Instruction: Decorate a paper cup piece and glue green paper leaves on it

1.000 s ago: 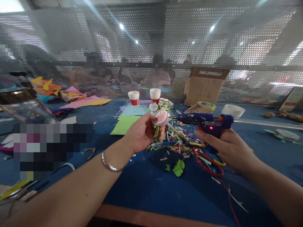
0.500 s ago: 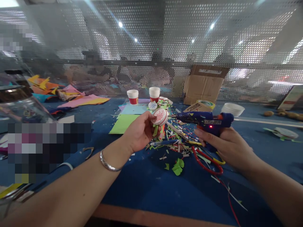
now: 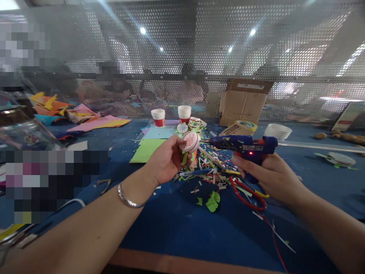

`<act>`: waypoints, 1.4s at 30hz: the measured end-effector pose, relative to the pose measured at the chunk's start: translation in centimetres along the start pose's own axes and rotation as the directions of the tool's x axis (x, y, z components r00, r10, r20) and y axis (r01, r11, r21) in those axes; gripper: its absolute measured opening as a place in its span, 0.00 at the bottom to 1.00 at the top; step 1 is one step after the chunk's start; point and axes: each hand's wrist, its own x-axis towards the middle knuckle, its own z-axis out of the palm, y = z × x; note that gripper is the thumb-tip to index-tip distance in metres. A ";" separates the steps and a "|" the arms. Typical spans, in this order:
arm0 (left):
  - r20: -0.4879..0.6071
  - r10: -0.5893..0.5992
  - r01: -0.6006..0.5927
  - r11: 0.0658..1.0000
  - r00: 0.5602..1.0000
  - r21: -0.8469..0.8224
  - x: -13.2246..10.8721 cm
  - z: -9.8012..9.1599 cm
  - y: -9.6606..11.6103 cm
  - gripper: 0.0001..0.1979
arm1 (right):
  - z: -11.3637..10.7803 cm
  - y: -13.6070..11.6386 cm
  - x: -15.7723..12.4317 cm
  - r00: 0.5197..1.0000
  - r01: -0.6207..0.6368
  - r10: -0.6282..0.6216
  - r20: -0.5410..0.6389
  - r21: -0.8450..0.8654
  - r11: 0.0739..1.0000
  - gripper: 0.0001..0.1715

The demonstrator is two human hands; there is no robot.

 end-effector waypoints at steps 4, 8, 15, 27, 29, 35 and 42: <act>0.014 -0.002 0.002 1.000 1.000 0.003 0.1 0.0 0.0 0.06 | 0.0 -0.4 0.0 0.999 0.035 -0.035 -0.004 0.017 0.999 0.29; 0.016 0.009 -0.009 1.000 1.000 -0.005 -0.1 0.0 0.0 0.06 | 0.0 -0.7 -0.1 0.999 0.041 -0.041 -0.011 0.000 0.999 0.29; 0.007 0.022 -0.022 1.000 1.000 -0.006 -0.2 0.1 0.0 0.05 | 0.0 -0.2 -0.1 0.996 0.083 -0.085 -0.022 -0.065 0.994 0.30; -0.030 0.008 -0.009 0.999 1.000 -0.033 -0.2 0.2 0.0 0.04 | -0.2 0.0 -0.2 0.996 0.083 -0.083 -0.008 -0.060 0.995 0.29; -0.028 0.010 -0.011 0.999 1.000 -0.030 -0.2 0.2 0.0 0.04 | -0.2 0.0 -0.2 0.997 0.081 -0.082 -0.009 -0.065 0.995 0.29; -0.009 0.022 -0.022 1.000 1.000 -0.018 -0.1 0.0 -0.1 0.03 | -0.1 0.0 -0.1 0.996 0.089 -0.089 -0.006 -0.041 0.995 0.28; -0.022 0.026 -0.026 0.999 0.999 -0.021 -0.2 0.2 0.0 0.05 | -0.2 0.0 -0.1 0.995 0.094 -0.096 -0.025 -0.070 0.993 0.28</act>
